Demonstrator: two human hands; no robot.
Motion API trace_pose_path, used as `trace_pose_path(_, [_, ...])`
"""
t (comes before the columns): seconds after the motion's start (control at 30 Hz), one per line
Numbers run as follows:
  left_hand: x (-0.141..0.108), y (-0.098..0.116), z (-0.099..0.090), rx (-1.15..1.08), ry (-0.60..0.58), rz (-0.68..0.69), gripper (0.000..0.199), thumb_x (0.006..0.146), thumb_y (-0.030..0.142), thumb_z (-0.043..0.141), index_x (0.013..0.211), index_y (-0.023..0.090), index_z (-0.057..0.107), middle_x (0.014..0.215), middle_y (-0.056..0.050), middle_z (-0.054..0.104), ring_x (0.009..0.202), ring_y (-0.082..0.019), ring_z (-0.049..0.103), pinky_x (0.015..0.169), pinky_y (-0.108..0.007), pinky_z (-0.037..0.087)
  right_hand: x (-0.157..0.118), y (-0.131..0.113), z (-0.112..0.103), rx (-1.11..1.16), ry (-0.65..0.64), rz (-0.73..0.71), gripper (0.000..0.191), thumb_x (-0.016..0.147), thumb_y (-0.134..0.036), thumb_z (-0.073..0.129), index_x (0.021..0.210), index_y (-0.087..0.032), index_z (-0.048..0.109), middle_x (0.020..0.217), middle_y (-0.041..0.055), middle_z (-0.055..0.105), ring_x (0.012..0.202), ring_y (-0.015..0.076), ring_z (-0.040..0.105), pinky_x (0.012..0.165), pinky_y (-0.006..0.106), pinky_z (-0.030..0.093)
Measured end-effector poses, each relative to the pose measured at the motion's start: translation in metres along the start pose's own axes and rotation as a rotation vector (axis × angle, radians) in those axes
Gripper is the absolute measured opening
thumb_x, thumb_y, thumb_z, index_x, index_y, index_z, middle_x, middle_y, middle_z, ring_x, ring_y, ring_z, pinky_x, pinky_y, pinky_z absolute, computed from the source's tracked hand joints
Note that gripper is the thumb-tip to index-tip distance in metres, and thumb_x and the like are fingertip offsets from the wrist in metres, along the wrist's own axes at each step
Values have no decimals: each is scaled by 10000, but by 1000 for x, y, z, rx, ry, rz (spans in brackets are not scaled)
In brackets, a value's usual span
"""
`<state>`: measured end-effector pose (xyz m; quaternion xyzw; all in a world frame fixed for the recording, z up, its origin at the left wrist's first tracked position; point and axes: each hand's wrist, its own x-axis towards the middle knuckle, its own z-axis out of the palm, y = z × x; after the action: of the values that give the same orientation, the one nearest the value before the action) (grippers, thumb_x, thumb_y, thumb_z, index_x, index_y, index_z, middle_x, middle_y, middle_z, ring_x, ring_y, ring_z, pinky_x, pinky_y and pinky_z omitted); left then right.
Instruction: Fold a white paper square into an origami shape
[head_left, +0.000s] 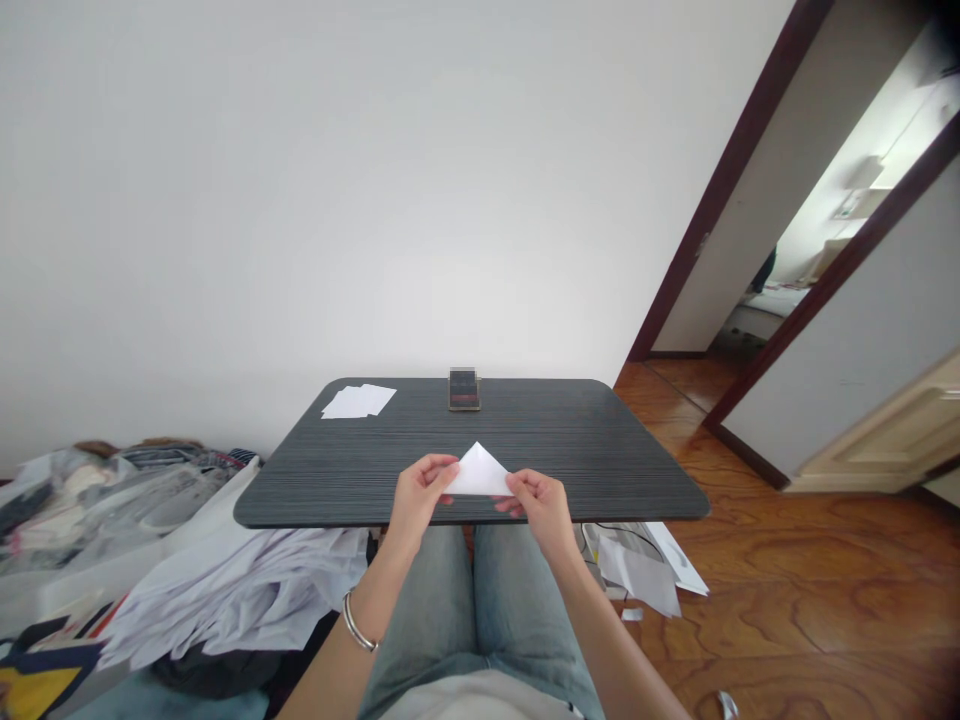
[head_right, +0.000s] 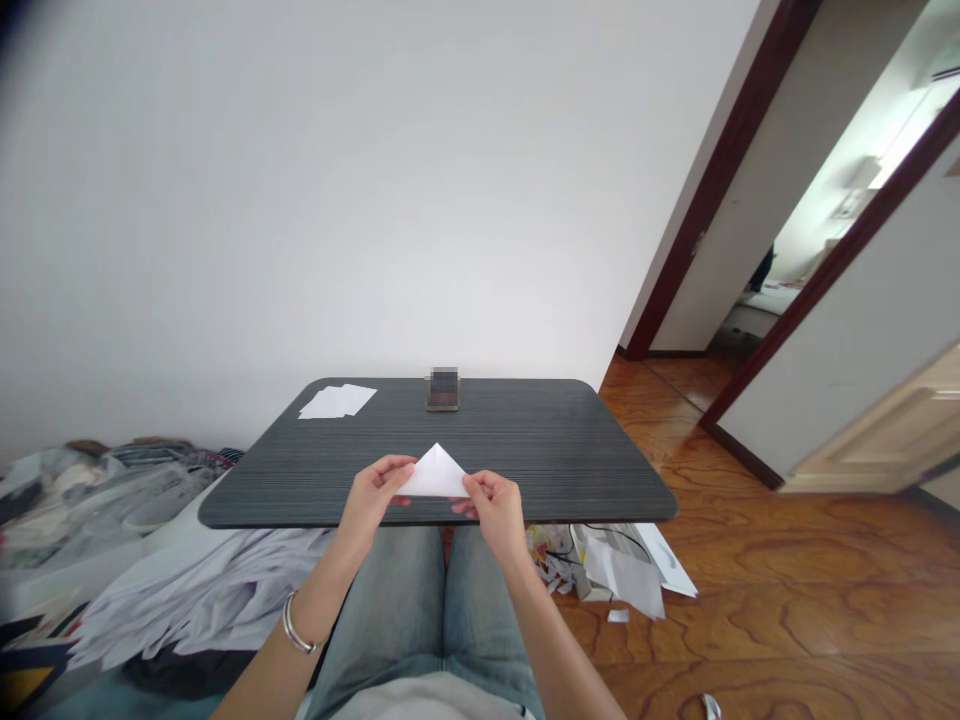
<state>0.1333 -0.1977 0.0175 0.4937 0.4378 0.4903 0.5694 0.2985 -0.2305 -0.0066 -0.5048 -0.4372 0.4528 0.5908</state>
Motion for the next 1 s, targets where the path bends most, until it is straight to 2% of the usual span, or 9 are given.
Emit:
trace_pose_path(0.03, [-3, -1, 3, -92, 41, 11, 422, 597, 398, 722, 911, 138, 614, 685, -21, 653, 619, -142, 585, 478, -196, 445, 0, 0, 1, 18, 30, -9, 390, 681, -533, 624, 658, -146, 590, 559, 67, 682, 468, 172, 638, 406, 204, 429])
trace_pose_path(0.1, [-8, -6, 12, -225, 48, 18, 501, 573, 342, 753, 1005, 155, 582, 753, -27, 673, 683, -151, 617, 548, -215, 484, -1, 0, 6, 44, 74, -31, 384, 691, -534, 614, 654, -153, 588, 556, 66, 684, 472, 178, 634, 431, 227, 451])
trace_pose_path(0.2, [-13, -17, 26, -303, 36, -29, 461, 541, 288, 779, 940, 132, 607, 857, -67, 695, 715, -155, 633, 584, -220, 485, -5, 0, 15, 53, 101, -67, 356, 711, -518, 603, 643, -170, 574, 526, 49, 672, 456, 176, 616, 457, 253, 466])
trace_pose_path(0.33, [-11, -22, 33, -300, 65, -11, 365, 545, 290, 775, 821, 91, 640, 760, -82, 704, 638, -160, 630, 560, -231, 472, -12, 2, 23, 51, 95, -110, 325, 746, -487, 584, 652, -177, 552, 510, 27, 656, 448, 156, 595, 465, 240, 451])
trace_pose_path(0.5, [-7, -16, 27, -259, 96, 44, 330, 548, 277, 770, 785, 80, 650, 709, -79, 697, 562, -135, 593, 452, -194, 426, -14, 8, 25, 74, 36, -104, 327, 763, -480, 567, 653, -176, 521, 471, -8, 603, 413, 116, 526, 467, 218, 421])
trace_pose_path(0.67, [-5, -13, 21, -224, 98, 61, 345, 562, 294, 760, 816, 82, 661, 713, -76, 694, 549, -130, 585, 401, -180, 411, -14, 16, 24, -15, 64, -140, 340, 758, -468, 571, 612, -165, 519, 471, -33, 517, 412, 84, 415, 428, 199, 317])
trace_pose_path(0.8, [-2, -10, 15, -230, 144, 53, 346, 553, 292, 766, 806, 82, 659, 742, -82, 698, 610, -160, 619, 410, -189, 450, -14, 20, 23, -37, 64, -143, 343, 761, -456, 563, 589, -168, 494, 483, -44, 460, 433, 79, 365, 434, 206, 276])
trace_pose_path(1.0, [0, -6, 7, -212, 125, 58, 346, 575, 279, 759, 836, 80, 650, 775, -80, 702, 647, -161, 631, 448, -200, 496, -15, 20, 24, -62, 1, -136, 351, 766, -444, 554, 560, -169, 482, 478, -43, 436, 432, 79, 338, 429, 213, 245])
